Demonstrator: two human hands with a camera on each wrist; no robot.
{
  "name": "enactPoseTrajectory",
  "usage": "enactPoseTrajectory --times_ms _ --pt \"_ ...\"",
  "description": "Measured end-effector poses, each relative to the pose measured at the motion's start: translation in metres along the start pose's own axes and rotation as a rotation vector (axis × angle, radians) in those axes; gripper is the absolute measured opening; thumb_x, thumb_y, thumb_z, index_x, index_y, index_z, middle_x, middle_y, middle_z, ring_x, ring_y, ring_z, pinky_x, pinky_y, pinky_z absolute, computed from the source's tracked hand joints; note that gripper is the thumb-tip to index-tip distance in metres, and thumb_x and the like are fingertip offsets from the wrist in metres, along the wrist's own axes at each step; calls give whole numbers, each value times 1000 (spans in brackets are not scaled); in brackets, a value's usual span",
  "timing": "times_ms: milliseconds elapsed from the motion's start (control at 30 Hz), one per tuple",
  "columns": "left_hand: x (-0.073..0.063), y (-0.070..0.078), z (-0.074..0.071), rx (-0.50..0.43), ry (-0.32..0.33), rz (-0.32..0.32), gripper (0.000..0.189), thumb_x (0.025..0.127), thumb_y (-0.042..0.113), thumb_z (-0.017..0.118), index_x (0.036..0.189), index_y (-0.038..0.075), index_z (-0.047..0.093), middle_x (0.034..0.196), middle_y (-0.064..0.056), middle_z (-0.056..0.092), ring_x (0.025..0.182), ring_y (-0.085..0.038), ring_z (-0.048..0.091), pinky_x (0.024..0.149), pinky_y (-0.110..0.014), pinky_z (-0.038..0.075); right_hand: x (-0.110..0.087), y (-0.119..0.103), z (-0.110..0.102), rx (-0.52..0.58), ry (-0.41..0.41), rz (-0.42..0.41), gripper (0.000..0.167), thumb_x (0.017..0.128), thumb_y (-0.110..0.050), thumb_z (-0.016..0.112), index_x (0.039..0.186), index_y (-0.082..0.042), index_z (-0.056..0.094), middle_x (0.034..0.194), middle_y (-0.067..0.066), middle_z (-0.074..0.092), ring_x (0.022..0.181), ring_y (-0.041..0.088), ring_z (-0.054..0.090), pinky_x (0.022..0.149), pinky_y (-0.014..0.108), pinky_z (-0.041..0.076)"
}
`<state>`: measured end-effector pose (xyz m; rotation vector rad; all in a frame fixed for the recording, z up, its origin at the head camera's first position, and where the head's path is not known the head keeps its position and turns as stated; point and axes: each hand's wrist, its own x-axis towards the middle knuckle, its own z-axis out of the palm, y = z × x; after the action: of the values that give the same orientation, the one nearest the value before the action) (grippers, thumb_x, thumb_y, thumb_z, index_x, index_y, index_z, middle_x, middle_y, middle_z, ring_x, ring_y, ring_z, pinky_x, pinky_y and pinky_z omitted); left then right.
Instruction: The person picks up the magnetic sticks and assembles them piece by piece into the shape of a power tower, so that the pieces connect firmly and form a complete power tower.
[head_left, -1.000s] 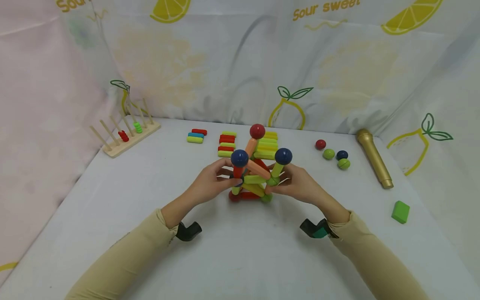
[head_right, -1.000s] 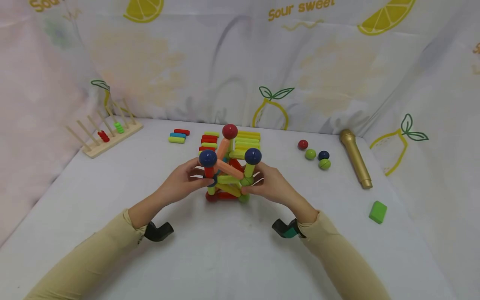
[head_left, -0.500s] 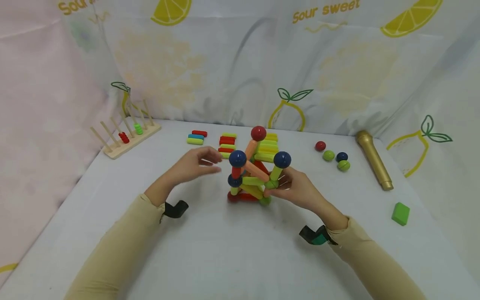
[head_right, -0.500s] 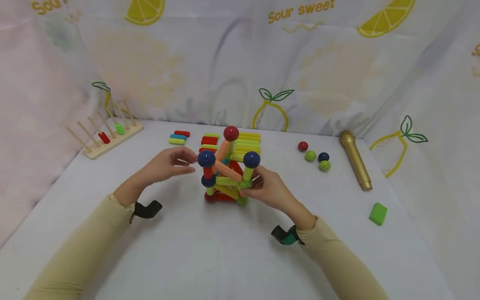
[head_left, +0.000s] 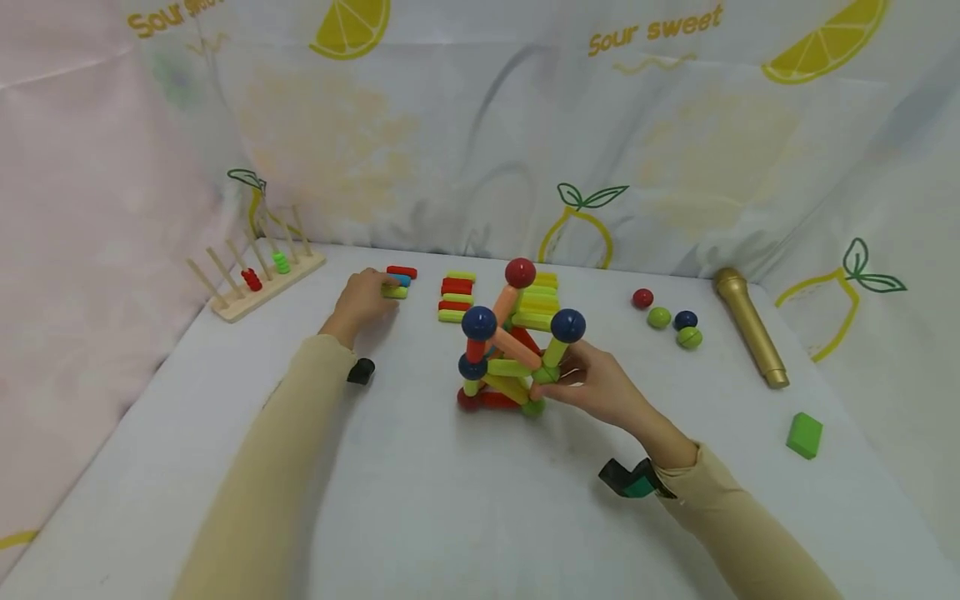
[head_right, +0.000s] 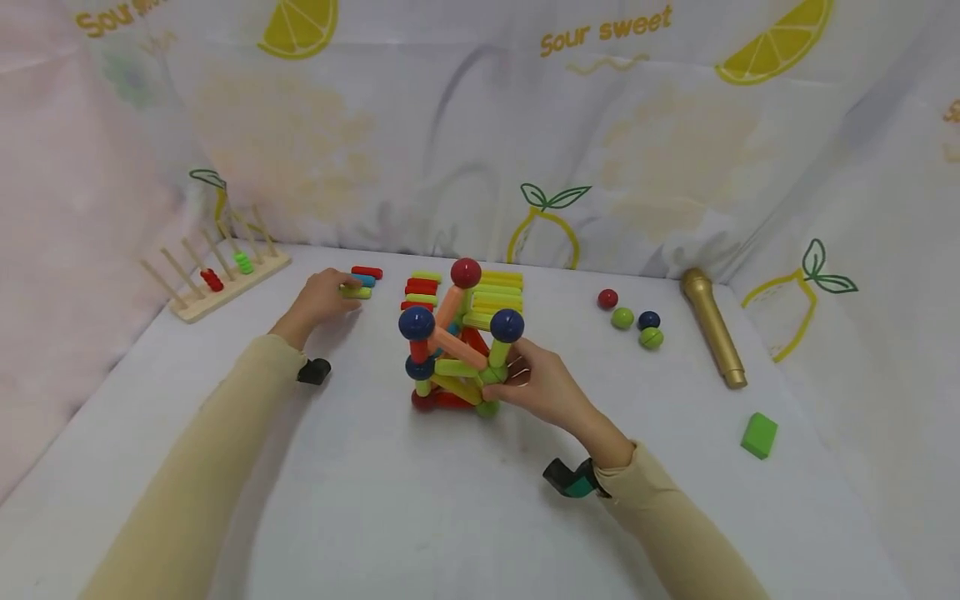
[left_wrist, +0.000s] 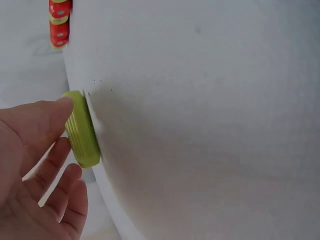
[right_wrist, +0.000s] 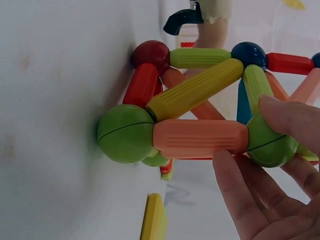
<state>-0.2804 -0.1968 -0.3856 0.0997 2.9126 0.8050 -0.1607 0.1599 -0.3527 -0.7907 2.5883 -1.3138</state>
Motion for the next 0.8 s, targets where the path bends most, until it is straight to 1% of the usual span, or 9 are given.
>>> enactPoseTrajectory --times_ms 133,200,267,367,433,533,600,700,800 --pt "-3 4 1 100 27 -41 35 87 9 59 119 -3 59 119 -25 48 112 -42 40 95 -49 36 -1 1 1 5 2 -11 41 77 -13 77 109 -1 54 94 5 61 90 22 61 80 35 52" --pt "-6 6 1 111 10 -69 32 88 9 59 117 -3 60 117 -24 49 111 -40 42 95 -48 37 -1 0 1 5 3 -5 41 77 -13 77 109 -1 54 94 5 61 90 22 60 80 34 52" --pt "-9 8 1 83 -7 -83 32 90 13 58 118 -4 60 118 -24 51 110 -38 44 95 -46 38 -1 -1 1 6 0 4 41 77 -13 77 109 -1 55 94 5 61 90 22 60 80 34 52" --pt "-16 18 -4 -84 -30 -79 38 92 22 57 121 -3 56 119 -20 54 107 -33 49 93 -43 40 -1 -2 2 5 -1 15 41 77 -13 77 109 -2 55 94 5 61 90 23 60 80 33 52" --pt "-23 31 -10 -260 -43 -62 44 92 31 57 123 -1 55 119 -18 56 104 -31 52 91 -41 42 -2 -2 2 3 0 17 41 77 -13 77 109 -2 55 94 5 61 90 23 60 80 32 52" --pt "-39 62 -23 -543 -87 -18 50 91 36 59 126 2 53 118 -15 56 103 -28 55 93 -38 43 -3 -1 1 5 1 9 40 77 -13 77 108 -1 55 94 6 61 90 24 60 80 32 52" --pt "-51 84 -31 -683 -123 39 50 90 35 60 127 0 53 118 -14 56 102 -26 57 93 -36 44 -3 -1 1 8 5 4 40 76 -12 77 108 -1 55 94 6 61 90 24 60 80 33 52" --pt "-65 111 -39 -802 -166 132 46 91 28 61 125 -2 54 116 -15 56 99 -24 57 90 -33 46 -3 0 1 14 9 -8 39 76 -11 77 107 -1 55 93 6 60 89 24 60 80 35 52" --pt "-74 131 -43 -786 -178 202 41 90 27 62 121 0 57 113 -12 58 97 -23 57 87 -32 47 -1 0 2 20 12 -14 39 76 -10 77 106 -1 55 92 6 60 89 23 60 80 38 52"
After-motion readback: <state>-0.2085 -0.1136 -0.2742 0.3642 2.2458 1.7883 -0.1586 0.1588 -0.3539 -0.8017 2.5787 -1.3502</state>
